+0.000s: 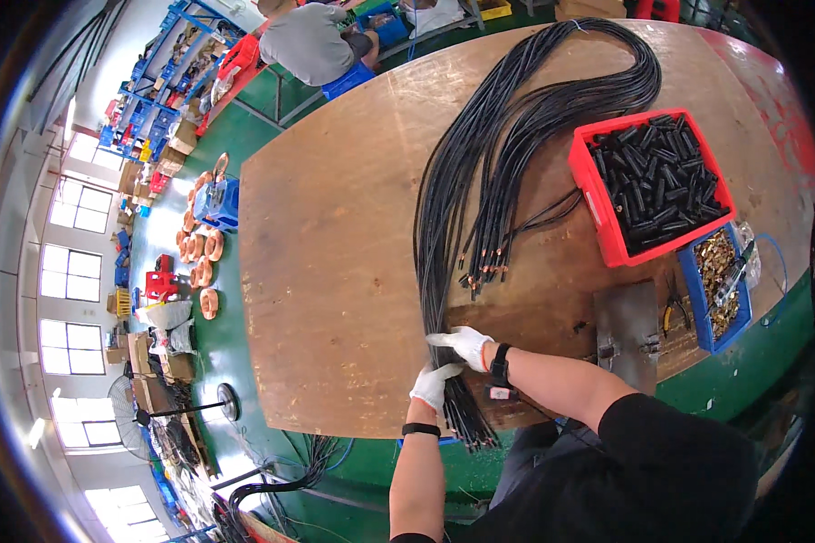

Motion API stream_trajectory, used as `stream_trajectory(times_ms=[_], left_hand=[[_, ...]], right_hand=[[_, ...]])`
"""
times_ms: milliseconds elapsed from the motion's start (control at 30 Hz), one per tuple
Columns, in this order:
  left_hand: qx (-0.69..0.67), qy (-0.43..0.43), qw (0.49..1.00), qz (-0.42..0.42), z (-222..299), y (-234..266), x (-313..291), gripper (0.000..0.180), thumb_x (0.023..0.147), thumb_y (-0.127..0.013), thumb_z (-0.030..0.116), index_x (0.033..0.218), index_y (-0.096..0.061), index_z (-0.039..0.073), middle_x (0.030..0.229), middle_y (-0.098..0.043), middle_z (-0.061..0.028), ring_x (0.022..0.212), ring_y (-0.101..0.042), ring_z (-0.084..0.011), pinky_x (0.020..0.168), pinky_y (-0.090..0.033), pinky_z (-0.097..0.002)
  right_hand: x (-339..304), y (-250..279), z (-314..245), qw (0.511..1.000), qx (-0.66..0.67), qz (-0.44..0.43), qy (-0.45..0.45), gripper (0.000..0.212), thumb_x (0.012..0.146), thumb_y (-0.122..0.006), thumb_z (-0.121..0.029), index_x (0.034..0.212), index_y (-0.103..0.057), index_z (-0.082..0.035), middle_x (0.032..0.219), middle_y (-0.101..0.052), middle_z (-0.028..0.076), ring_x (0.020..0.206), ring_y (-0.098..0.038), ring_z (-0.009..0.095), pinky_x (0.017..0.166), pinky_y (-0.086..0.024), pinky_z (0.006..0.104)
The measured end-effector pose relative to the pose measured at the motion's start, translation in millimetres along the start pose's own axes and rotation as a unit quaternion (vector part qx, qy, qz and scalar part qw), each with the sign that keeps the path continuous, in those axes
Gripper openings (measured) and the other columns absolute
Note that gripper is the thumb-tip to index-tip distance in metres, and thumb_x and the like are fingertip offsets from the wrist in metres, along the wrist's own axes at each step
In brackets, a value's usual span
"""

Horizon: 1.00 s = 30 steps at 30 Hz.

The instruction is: Bagging small gold-colored metal components and moving them to a workstation for further processing and handling cables.

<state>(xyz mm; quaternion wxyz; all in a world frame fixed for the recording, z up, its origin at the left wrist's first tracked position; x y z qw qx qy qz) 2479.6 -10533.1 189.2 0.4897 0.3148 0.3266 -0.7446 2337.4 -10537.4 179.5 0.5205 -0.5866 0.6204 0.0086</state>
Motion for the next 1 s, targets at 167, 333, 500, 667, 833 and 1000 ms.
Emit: stream_trajectory(times_ms=[167, 333, 500, 667, 833, 1000], left_hand=[[-0.001, -0.159, 0.987, 0.036, -7, -19, -22, 0.048, 0.077, -0.075, -0.003, 0.123, -0.061, 0.000, 0.108, -0.071, -0.0083, 0.092, -0.070, -0.0207, 0.082, -0.058, -0.0355], [0.099, -0.269, 0.957, -0.045, 63, -107, -93, 0.053, 0.079, -0.078, -0.005, 0.127, -0.057, 0.001, 0.112, -0.071, -0.0084, 0.100, -0.070, -0.0187, 0.089, -0.058, -0.0347], [0.128, -0.132, 0.975, -0.125, -21, -128, -64, 0.053, 0.079, -0.085, 0.006, 0.127, -0.062, 0.002, 0.115, -0.071, -0.0060, 0.105, -0.067, -0.0168, 0.094, -0.054, -0.0330], [0.092, -0.091, 0.991, -0.031, -94, -98, -19, 0.048, 0.086, -0.081, 0.013, 0.127, -0.062, -0.001, 0.118, -0.072, -0.0098, 0.108, -0.067, -0.0210, 0.097, -0.051, -0.0345], [0.120, -0.164, 0.979, 0.013, -95, -108, -16, 0.054, 0.090, -0.078, 0.014, 0.136, -0.055, -0.001, 0.129, -0.068, -0.0124, 0.118, -0.064, -0.0218, 0.100, -0.051, -0.0356], [0.116, -0.168, 0.979, 0.015, -35, -133, 29, 0.071, 0.091, -0.076, 0.020, 0.151, -0.043, 0.001, 0.141, -0.062, -0.0125, 0.127, -0.060, -0.0223, 0.106, -0.048, -0.0372]], right_hand=[[-24, -10, -21, 0.956, -0.280, 0.019, 0.088, 0.058, 0.086, -0.078, -0.033, 0.133, -0.065, -0.001, 0.126, -0.071, 0.015, 0.114, -0.066, 0.025, 0.102, -0.049, 0.0360], [-129, -15, -78, 0.965, -0.115, -0.024, 0.236, 0.032, 0.090, -0.075, -0.016, 0.116, -0.068, 0.002, 0.102, -0.072, 0.007, 0.096, -0.065, 0.016, 0.088, -0.054, 0.0350], [-165, 49, -33, 0.972, -0.151, 0.113, 0.141, 0.053, 0.085, -0.081, -0.019, 0.130, -0.061, 0.000, 0.118, -0.070, 0.009, 0.107, -0.065, 0.017, 0.096, -0.052, 0.0347], [-96, 97, 27, 0.955, -0.203, 0.171, 0.132, 0.068, 0.084, -0.080, -0.037, 0.132, -0.057, 0.005, 0.123, -0.070, 0.023, 0.113, -0.067, 0.029, 0.098, -0.051, 0.0385], [-95, 85, 3, 0.878, -0.425, 0.167, 0.144, 0.063, 0.091, -0.070, -0.042, 0.131, -0.057, 0.006, 0.125, -0.067, 0.030, 0.121, -0.063, 0.043, 0.101, -0.049, 0.0443], [-58, 90, -60, 0.855, -0.481, 0.108, 0.160, 0.058, 0.092, -0.067, -0.047, 0.135, -0.060, -0.009, 0.130, -0.066, 0.027, 0.124, -0.063, 0.038, 0.104, -0.047, 0.0455]])
Point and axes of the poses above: each hand's wrist, its own x-axis towards the middle knuckle, its own y-axis out of the back of the hand, z = x × y, the point moved 4 cm from there along x, towards the middle knuckle
